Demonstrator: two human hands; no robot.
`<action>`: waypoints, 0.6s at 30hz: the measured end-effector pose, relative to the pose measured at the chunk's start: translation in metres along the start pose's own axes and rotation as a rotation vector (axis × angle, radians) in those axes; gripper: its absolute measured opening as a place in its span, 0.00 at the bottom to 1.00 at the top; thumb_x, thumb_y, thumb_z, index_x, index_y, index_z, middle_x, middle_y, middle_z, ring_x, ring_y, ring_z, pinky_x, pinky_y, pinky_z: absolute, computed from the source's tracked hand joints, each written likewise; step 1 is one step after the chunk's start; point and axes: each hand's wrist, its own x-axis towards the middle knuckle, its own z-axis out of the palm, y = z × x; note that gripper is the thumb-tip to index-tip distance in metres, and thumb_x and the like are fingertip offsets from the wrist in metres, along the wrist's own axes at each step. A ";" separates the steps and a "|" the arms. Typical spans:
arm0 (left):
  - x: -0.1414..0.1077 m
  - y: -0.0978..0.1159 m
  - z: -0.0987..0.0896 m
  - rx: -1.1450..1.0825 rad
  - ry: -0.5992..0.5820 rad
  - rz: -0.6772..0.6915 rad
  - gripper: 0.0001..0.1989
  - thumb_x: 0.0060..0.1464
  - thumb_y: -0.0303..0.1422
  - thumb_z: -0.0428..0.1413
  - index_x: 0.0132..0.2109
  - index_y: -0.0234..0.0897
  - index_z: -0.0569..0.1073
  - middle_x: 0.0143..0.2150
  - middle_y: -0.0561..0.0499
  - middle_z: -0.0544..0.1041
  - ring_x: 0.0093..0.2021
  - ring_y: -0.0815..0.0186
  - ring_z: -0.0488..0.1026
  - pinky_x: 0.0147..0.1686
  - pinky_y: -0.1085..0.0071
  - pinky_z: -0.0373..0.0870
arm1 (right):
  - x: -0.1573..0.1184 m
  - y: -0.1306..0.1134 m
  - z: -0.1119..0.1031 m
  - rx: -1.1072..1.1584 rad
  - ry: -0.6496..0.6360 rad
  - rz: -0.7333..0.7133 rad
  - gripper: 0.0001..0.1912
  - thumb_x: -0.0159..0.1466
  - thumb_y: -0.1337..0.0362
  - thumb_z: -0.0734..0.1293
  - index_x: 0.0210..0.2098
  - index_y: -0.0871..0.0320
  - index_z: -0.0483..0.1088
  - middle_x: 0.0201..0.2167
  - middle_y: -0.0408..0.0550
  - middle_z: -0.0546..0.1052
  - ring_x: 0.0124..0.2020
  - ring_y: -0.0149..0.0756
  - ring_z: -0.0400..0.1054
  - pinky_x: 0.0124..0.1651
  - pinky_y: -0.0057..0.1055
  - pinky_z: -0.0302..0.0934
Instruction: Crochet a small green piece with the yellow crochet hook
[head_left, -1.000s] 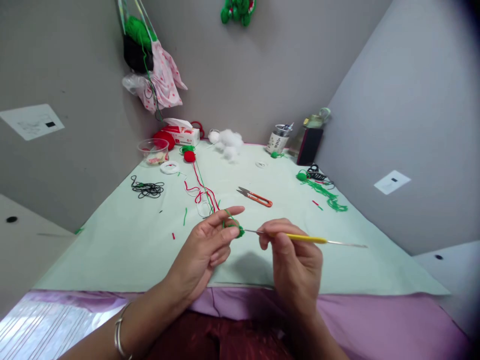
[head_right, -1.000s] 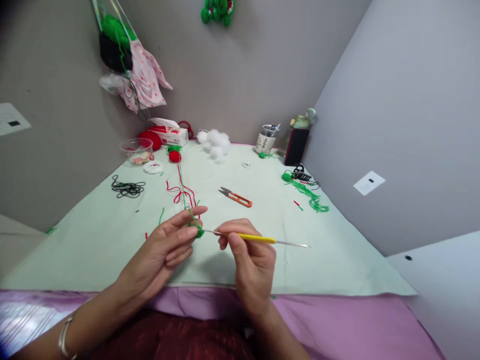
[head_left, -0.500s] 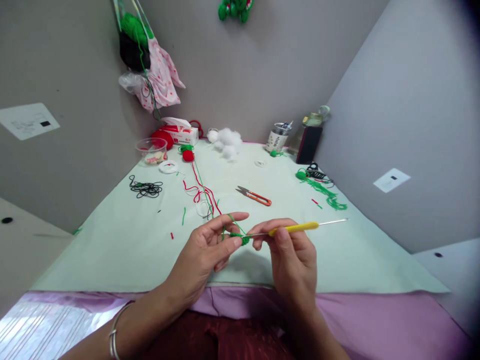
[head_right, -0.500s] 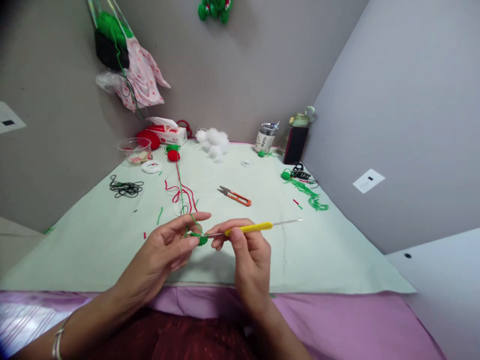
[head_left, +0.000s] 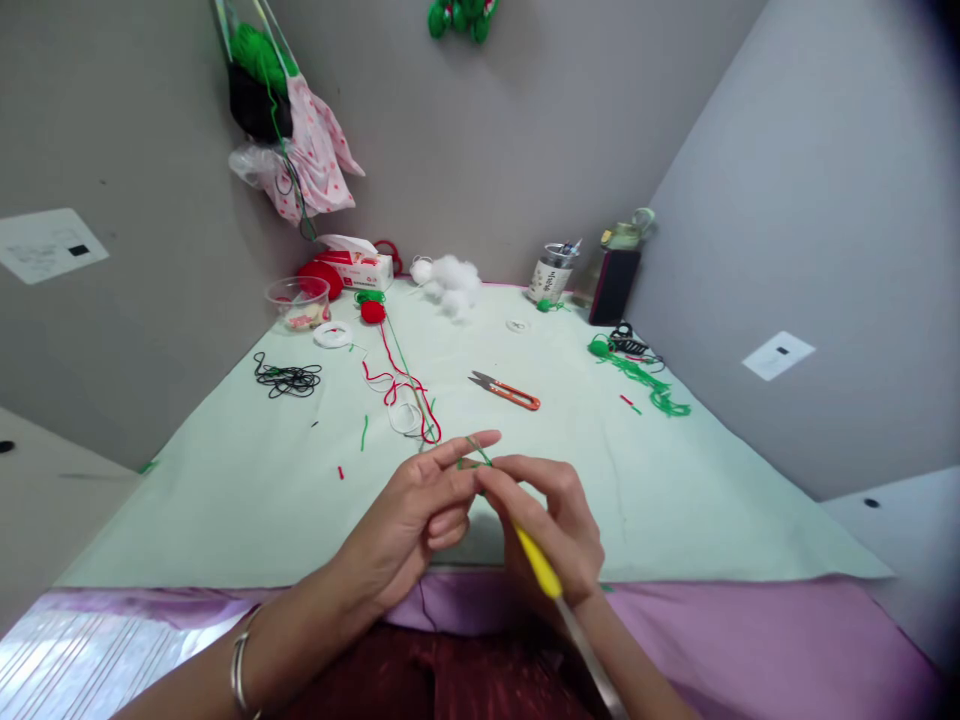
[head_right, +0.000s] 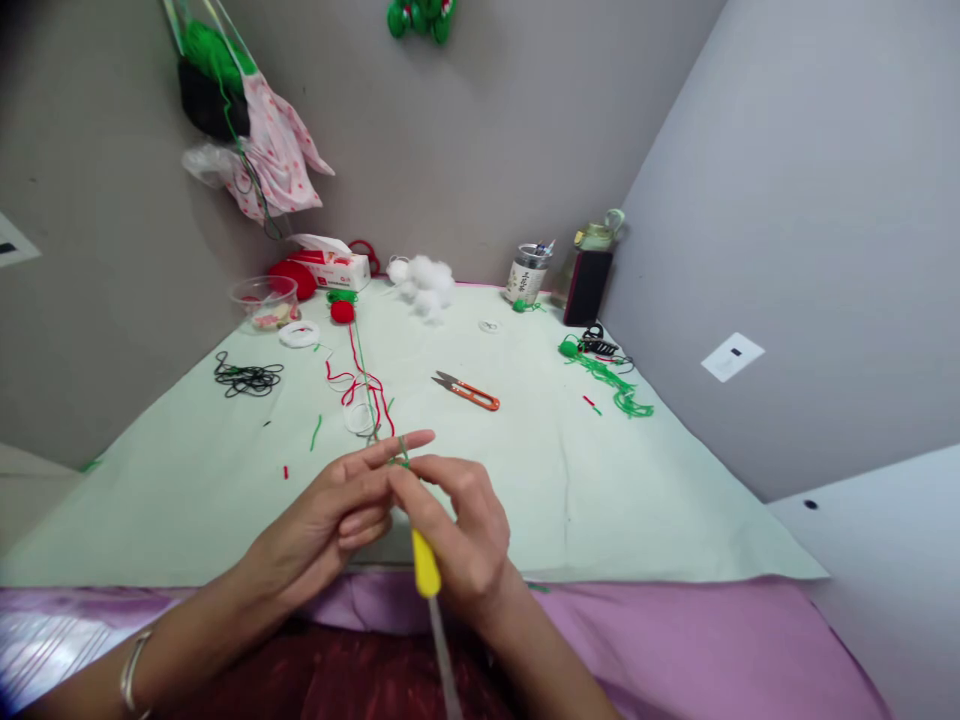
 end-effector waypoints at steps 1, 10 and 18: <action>0.001 0.002 0.000 -0.040 -0.016 -0.026 0.20 0.52 0.32 0.73 0.53 0.34 0.85 0.22 0.63 0.61 0.18 0.82 0.45 0.17 0.82 0.46 | 0.002 0.000 -0.001 0.081 0.031 0.075 0.17 0.71 0.74 0.66 0.53 0.50 0.79 0.43 0.50 0.83 0.43 0.40 0.79 0.43 0.37 0.75; -0.001 0.001 0.007 0.114 0.069 0.153 0.25 0.49 0.31 0.75 0.56 0.42 0.83 0.38 0.55 0.76 0.19 0.83 0.59 0.17 0.81 0.53 | 0.019 -0.002 0.001 0.394 0.038 0.311 0.11 0.73 0.71 0.66 0.45 0.51 0.81 0.37 0.47 0.83 0.39 0.37 0.77 0.39 0.34 0.73; 0.005 0.004 -0.001 -0.047 -0.015 -0.005 0.19 0.53 0.30 0.72 0.52 0.33 0.85 0.23 0.64 0.58 0.19 0.81 0.44 0.17 0.82 0.46 | 0.012 -0.003 -0.002 0.184 0.071 0.166 0.17 0.70 0.75 0.67 0.50 0.50 0.81 0.41 0.48 0.83 0.40 0.37 0.77 0.41 0.35 0.73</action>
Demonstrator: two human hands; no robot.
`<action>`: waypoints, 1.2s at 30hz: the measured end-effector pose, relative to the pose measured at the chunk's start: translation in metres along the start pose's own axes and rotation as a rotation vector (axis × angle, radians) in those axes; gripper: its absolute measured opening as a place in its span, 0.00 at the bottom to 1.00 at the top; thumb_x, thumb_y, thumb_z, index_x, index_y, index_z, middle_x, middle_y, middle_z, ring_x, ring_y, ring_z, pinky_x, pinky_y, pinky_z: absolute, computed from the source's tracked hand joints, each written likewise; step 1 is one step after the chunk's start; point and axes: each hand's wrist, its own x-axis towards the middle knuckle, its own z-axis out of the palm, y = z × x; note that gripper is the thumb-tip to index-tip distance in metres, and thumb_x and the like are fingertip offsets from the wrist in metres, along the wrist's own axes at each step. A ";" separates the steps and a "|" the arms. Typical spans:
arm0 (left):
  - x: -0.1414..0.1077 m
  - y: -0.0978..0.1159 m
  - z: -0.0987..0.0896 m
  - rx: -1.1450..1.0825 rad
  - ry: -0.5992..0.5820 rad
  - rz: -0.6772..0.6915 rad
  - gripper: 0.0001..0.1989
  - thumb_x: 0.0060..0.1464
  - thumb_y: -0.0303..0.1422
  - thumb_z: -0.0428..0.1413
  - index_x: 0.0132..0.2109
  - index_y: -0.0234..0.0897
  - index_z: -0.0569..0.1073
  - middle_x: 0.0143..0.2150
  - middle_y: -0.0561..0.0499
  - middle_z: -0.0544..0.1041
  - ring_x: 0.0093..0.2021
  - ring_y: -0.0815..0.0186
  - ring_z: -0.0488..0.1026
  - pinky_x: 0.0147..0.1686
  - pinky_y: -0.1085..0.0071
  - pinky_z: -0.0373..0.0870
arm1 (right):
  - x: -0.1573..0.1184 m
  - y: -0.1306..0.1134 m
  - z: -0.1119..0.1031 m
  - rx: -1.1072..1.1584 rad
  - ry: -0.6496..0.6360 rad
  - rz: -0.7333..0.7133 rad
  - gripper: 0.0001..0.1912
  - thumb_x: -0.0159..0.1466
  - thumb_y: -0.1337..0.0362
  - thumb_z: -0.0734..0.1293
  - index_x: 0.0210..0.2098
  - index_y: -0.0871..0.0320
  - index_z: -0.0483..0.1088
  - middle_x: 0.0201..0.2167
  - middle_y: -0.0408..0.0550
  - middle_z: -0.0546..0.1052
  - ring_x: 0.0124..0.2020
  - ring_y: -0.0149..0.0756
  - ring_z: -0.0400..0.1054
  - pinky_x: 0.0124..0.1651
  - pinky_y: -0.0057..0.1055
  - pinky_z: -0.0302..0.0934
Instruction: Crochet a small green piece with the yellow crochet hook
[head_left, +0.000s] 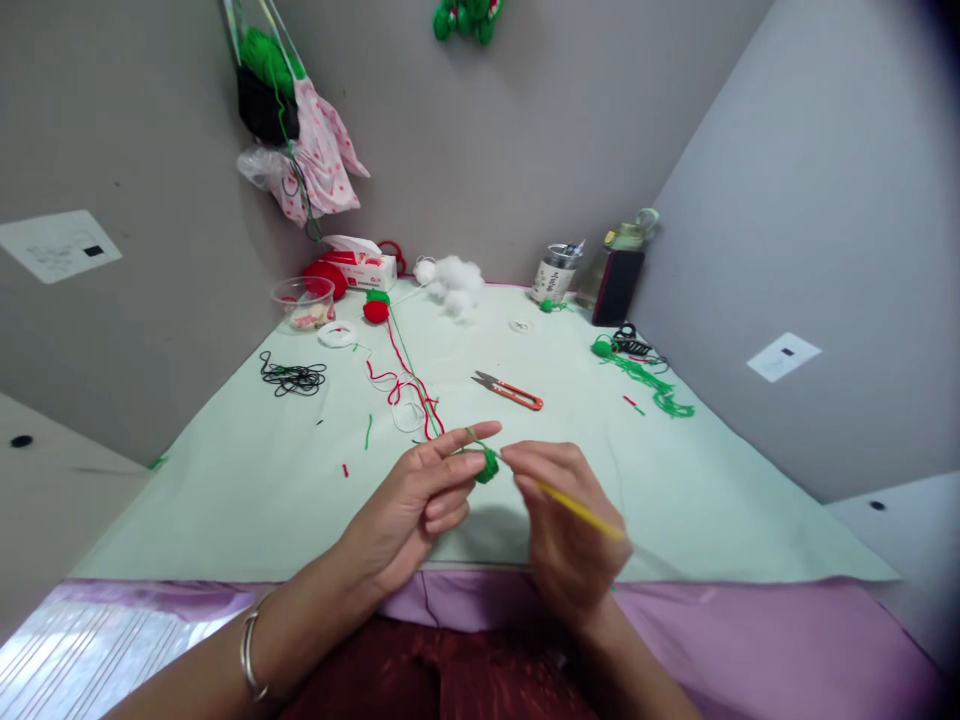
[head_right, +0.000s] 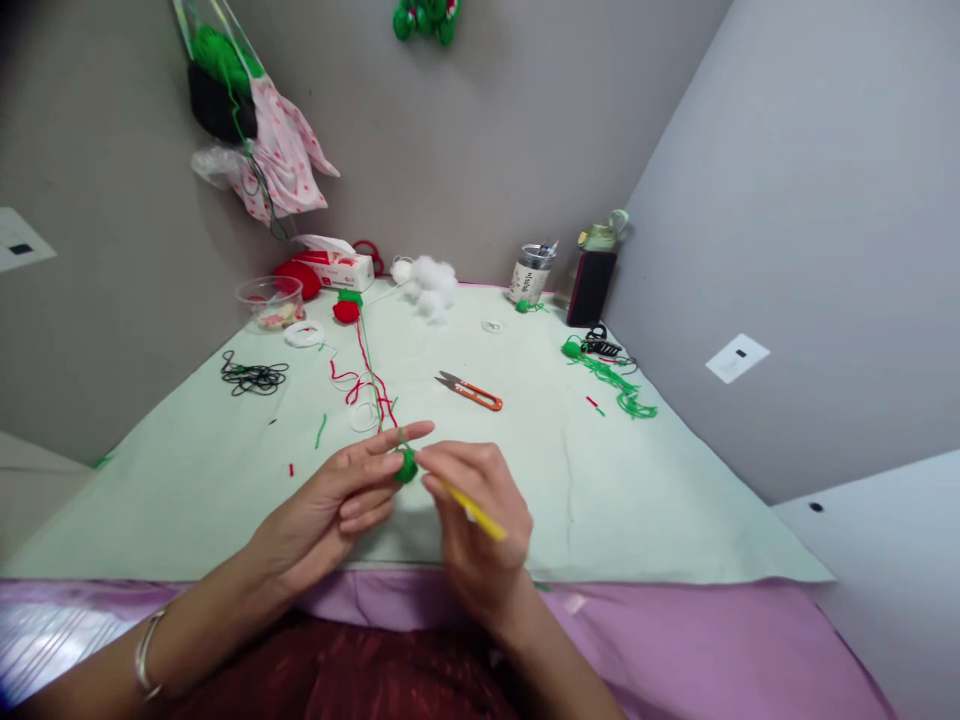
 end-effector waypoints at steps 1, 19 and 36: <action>0.000 0.001 -0.001 -0.013 0.003 0.010 0.18 0.53 0.29 0.72 0.51 0.33 0.85 0.24 0.63 0.59 0.19 0.81 0.44 0.17 0.82 0.46 | 0.003 0.000 0.000 0.087 0.031 0.089 0.15 0.71 0.74 0.67 0.48 0.50 0.81 0.38 0.47 0.82 0.37 0.36 0.76 0.39 0.34 0.71; -0.006 0.001 0.002 0.019 -0.016 0.002 0.23 0.53 0.28 0.70 0.57 0.35 0.82 0.26 0.60 0.65 0.19 0.81 0.48 0.19 0.81 0.48 | 0.006 0.006 0.003 0.480 0.009 0.407 0.10 0.73 0.60 0.68 0.41 0.53 0.82 0.34 0.47 0.81 0.30 0.33 0.72 0.34 0.33 0.70; -0.005 -0.011 -0.005 0.288 0.004 0.167 0.17 0.59 0.36 0.69 0.55 0.45 0.84 0.37 0.54 0.75 0.22 0.80 0.58 0.20 0.79 0.55 | 0.002 0.007 0.002 0.503 0.009 0.480 0.09 0.73 0.61 0.68 0.41 0.51 0.82 0.36 0.45 0.83 0.33 0.31 0.72 0.38 0.29 0.68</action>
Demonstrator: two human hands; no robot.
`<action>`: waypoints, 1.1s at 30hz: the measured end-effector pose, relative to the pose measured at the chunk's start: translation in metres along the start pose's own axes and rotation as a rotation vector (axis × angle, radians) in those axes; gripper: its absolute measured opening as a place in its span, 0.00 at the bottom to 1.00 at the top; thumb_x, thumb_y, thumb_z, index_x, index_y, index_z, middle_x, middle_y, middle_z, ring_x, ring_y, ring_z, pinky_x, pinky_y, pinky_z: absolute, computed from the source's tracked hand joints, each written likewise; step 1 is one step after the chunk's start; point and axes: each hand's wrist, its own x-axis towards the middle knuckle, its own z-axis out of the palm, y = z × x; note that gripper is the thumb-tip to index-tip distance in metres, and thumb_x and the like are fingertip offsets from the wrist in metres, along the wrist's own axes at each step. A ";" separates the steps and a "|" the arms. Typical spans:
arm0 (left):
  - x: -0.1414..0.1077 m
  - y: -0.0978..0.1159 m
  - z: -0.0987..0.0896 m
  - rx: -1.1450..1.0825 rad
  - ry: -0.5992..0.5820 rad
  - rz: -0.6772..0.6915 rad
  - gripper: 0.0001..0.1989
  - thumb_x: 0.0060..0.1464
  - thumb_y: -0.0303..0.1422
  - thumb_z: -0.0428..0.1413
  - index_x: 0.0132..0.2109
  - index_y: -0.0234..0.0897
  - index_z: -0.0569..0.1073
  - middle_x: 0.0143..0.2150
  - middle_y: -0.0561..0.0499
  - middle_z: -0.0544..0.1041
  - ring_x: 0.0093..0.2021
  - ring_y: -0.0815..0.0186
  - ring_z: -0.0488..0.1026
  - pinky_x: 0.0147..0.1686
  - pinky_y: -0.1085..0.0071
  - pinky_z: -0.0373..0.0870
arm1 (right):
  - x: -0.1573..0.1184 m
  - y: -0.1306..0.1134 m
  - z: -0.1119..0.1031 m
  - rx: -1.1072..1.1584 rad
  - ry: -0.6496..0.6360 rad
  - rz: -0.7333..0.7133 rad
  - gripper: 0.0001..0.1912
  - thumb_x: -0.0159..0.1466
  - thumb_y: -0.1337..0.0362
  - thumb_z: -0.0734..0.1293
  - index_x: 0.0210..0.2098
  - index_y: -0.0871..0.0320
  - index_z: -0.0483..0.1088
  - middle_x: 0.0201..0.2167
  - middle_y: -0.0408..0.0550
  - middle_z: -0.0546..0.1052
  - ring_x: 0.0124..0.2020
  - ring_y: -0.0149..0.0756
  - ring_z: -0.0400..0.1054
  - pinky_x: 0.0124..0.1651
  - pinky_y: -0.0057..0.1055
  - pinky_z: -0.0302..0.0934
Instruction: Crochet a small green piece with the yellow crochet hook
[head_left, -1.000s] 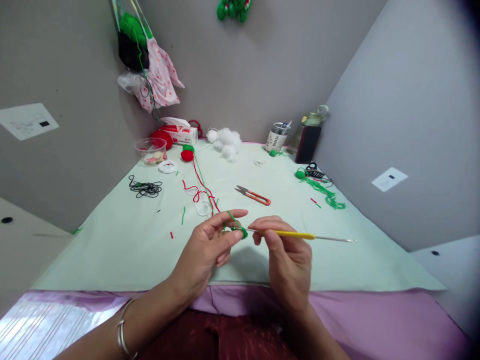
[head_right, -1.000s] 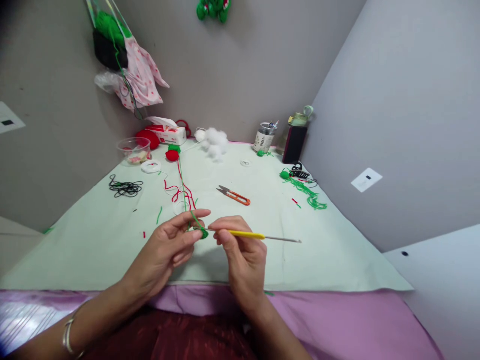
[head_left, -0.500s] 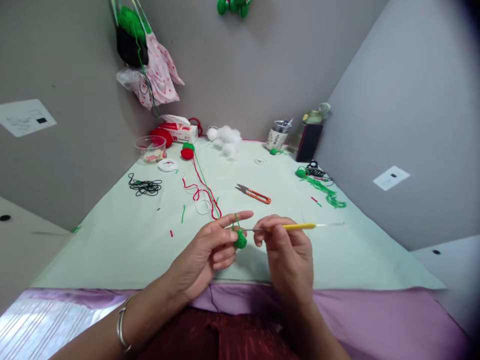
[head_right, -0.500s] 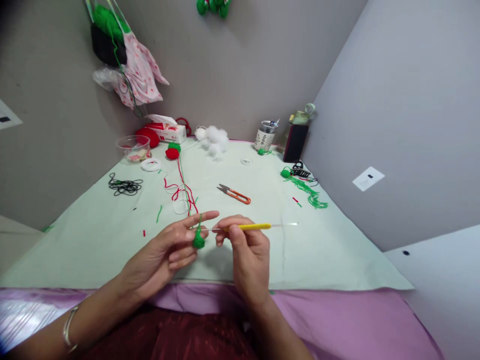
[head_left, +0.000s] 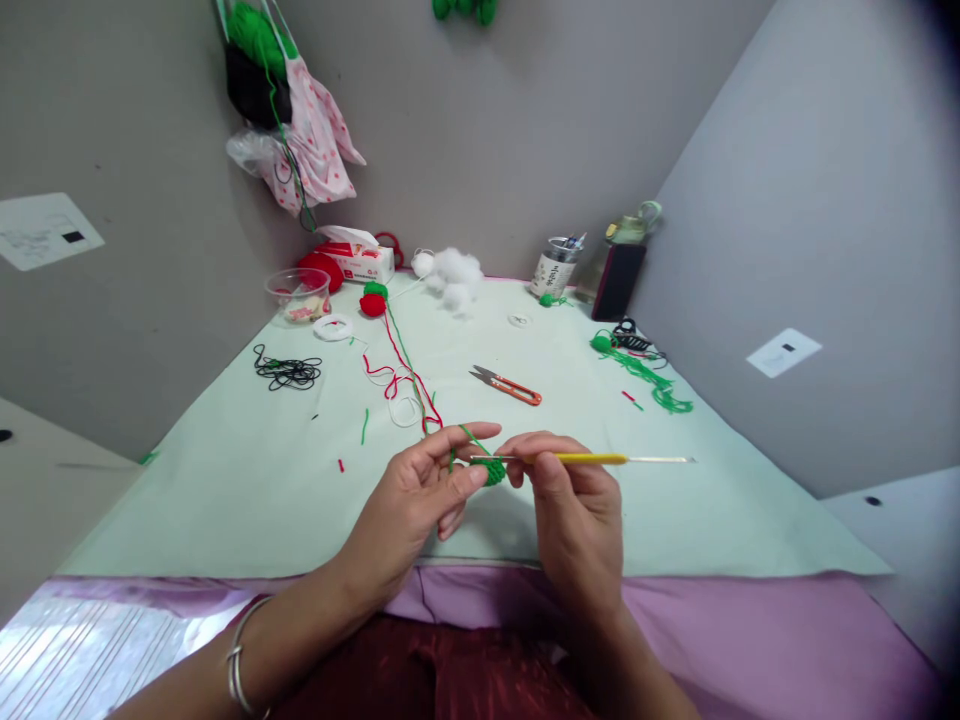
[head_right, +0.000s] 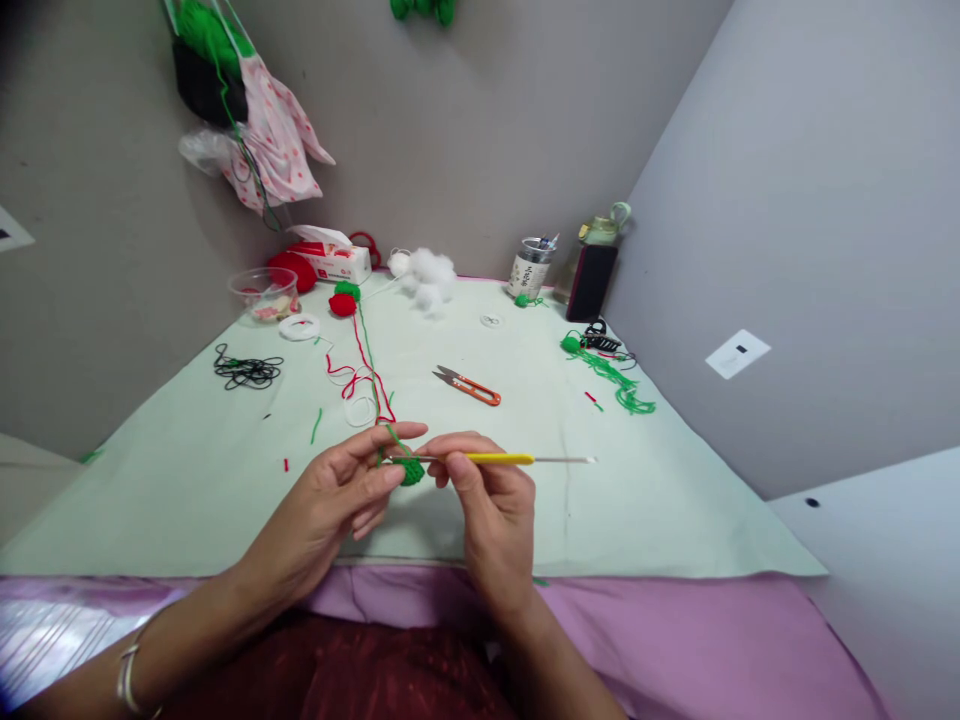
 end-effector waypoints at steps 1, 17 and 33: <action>0.000 0.000 -0.001 -0.006 -0.006 -0.001 0.16 0.59 0.36 0.69 0.54 0.44 0.84 0.38 0.54 0.76 0.21 0.81 0.58 0.20 0.79 0.55 | 0.001 0.000 0.000 0.060 0.005 0.043 0.09 0.73 0.60 0.68 0.40 0.52 0.82 0.35 0.45 0.82 0.32 0.31 0.72 0.37 0.29 0.68; -0.002 -0.001 -0.001 0.193 0.124 0.116 0.15 0.60 0.33 0.66 0.54 0.44 0.84 0.33 0.58 0.69 0.22 0.79 0.56 0.23 0.78 0.52 | -0.013 -0.003 -0.003 -0.368 -0.090 -0.457 0.13 0.74 0.72 0.62 0.51 0.53 0.77 0.41 0.49 0.84 0.41 0.38 0.80 0.42 0.37 0.75; 0.002 0.004 0.003 -0.234 0.012 -0.178 0.23 0.53 0.33 0.72 0.56 0.35 0.83 0.24 0.63 0.63 0.18 0.82 0.44 0.16 0.81 0.45 | -0.014 0.005 -0.002 -0.672 -0.035 -0.590 0.17 0.72 0.73 0.66 0.54 0.48 0.79 0.42 0.49 0.82 0.43 0.40 0.78 0.42 0.38 0.75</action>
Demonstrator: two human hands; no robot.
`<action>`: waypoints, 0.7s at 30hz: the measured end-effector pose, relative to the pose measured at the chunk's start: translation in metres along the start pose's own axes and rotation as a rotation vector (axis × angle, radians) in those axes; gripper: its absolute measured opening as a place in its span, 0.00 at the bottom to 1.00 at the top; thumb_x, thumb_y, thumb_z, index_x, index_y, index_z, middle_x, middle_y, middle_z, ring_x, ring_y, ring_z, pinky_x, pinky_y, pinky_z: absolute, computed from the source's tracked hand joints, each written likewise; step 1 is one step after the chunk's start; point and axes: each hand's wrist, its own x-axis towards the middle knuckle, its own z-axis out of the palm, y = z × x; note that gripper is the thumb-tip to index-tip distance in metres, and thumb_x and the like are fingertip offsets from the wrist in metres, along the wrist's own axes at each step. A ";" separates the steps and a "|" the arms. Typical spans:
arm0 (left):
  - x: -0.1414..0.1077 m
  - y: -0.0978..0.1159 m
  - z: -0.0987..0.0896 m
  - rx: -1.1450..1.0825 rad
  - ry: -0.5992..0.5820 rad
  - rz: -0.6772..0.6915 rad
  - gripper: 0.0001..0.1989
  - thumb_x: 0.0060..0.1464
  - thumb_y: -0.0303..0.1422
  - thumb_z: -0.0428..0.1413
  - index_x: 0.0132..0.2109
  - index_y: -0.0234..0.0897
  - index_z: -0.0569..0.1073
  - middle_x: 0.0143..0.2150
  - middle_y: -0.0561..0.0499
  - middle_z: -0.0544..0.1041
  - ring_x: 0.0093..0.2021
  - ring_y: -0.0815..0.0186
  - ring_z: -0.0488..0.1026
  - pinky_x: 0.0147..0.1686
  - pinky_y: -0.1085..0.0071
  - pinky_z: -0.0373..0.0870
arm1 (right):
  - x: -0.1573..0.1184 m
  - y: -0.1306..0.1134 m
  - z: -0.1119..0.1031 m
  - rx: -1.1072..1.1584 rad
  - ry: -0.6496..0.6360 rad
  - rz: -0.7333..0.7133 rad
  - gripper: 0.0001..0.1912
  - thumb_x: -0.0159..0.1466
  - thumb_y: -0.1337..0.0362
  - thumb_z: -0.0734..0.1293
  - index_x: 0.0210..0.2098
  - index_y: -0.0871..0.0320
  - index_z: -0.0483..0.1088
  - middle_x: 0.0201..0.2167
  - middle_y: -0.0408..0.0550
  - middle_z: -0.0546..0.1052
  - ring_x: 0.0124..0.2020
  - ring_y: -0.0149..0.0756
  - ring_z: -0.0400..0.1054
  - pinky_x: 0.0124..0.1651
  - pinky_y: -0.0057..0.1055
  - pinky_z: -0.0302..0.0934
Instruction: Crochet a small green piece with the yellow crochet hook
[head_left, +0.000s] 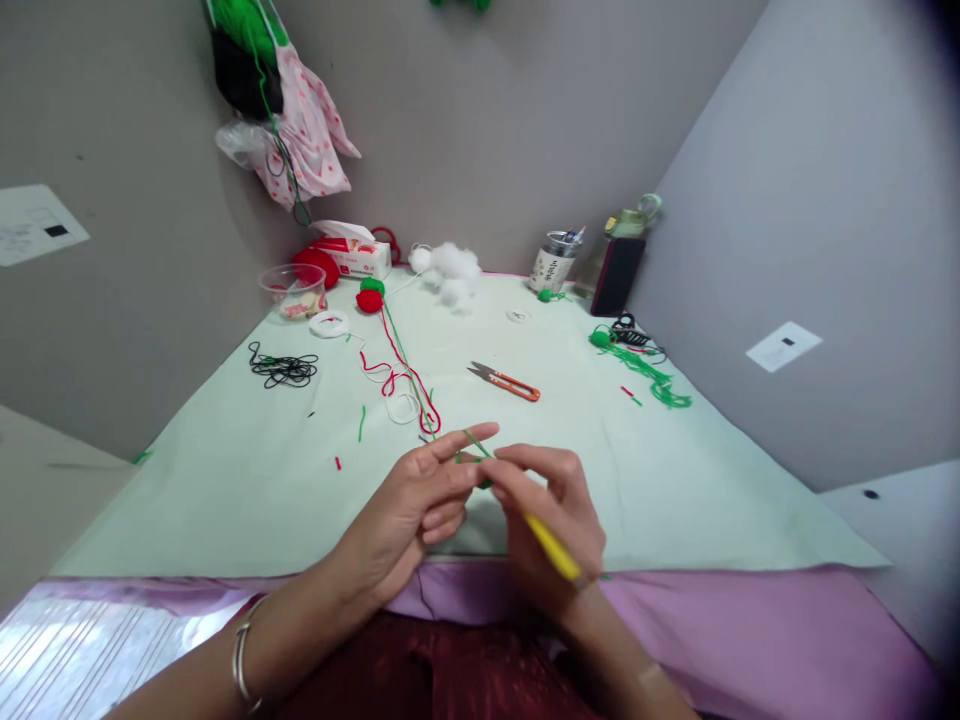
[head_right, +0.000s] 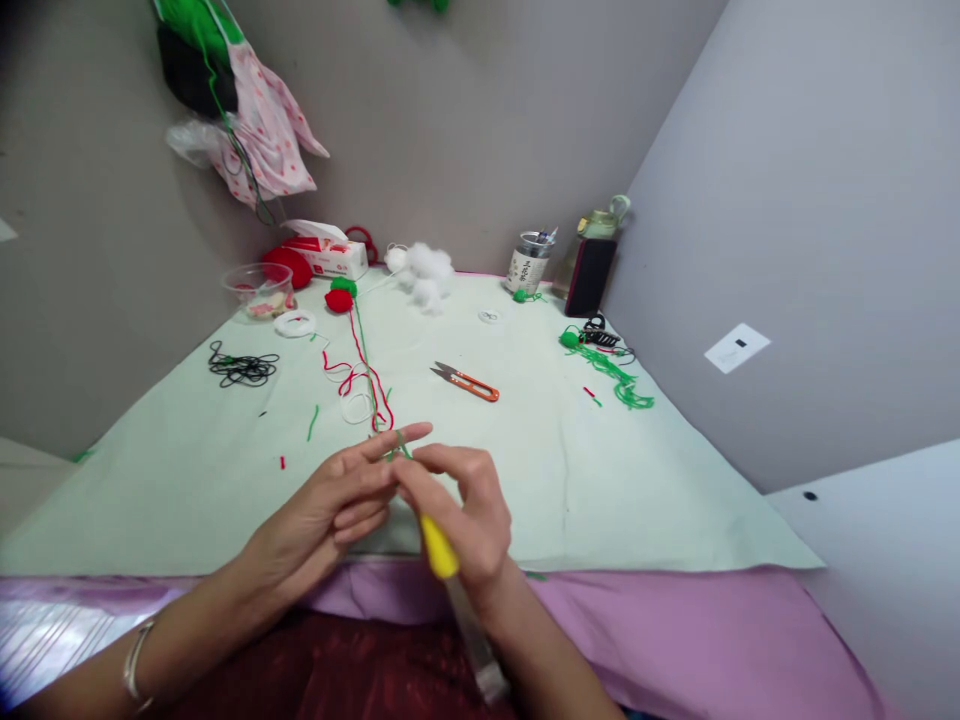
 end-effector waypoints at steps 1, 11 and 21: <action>0.001 0.002 0.000 -0.031 -0.013 -0.010 0.21 0.53 0.31 0.72 0.54 0.34 0.84 0.22 0.64 0.60 0.18 0.82 0.42 0.16 0.82 0.44 | 0.003 0.000 -0.001 0.106 0.033 0.090 0.16 0.73 0.72 0.65 0.51 0.48 0.79 0.40 0.48 0.82 0.41 0.39 0.77 0.40 0.37 0.74; 0.000 0.004 0.001 0.142 0.083 0.167 0.18 0.52 0.32 0.73 0.51 0.45 0.86 0.36 0.56 0.72 0.21 0.83 0.54 0.17 0.83 0.49 | 0.013 -0.002 -0.002 0.504 0.068 0.448 0.11 0.74 0.67 0.66 0.43 0.50 0.82 0.36 0.43 0.82 0.34 0.32 0.73 0.39 0.32 0.69; -0.001 0.008 0.002 0.171 0.067 0.151 0.19 0.52 0.32 0.71 0.52 0.45 0.86 0.38 0.55 0.71 0.20 0.83 0.52 0.17 0.80 0.48 | 0.016 0.006 0.001 0.745 0.137 0.553 0.10 0.73 0.61 0.68 0.39 0.54 0.81 0.33 0.46 0.81 0.30 0.32 0.73 0.34 0.31 0.70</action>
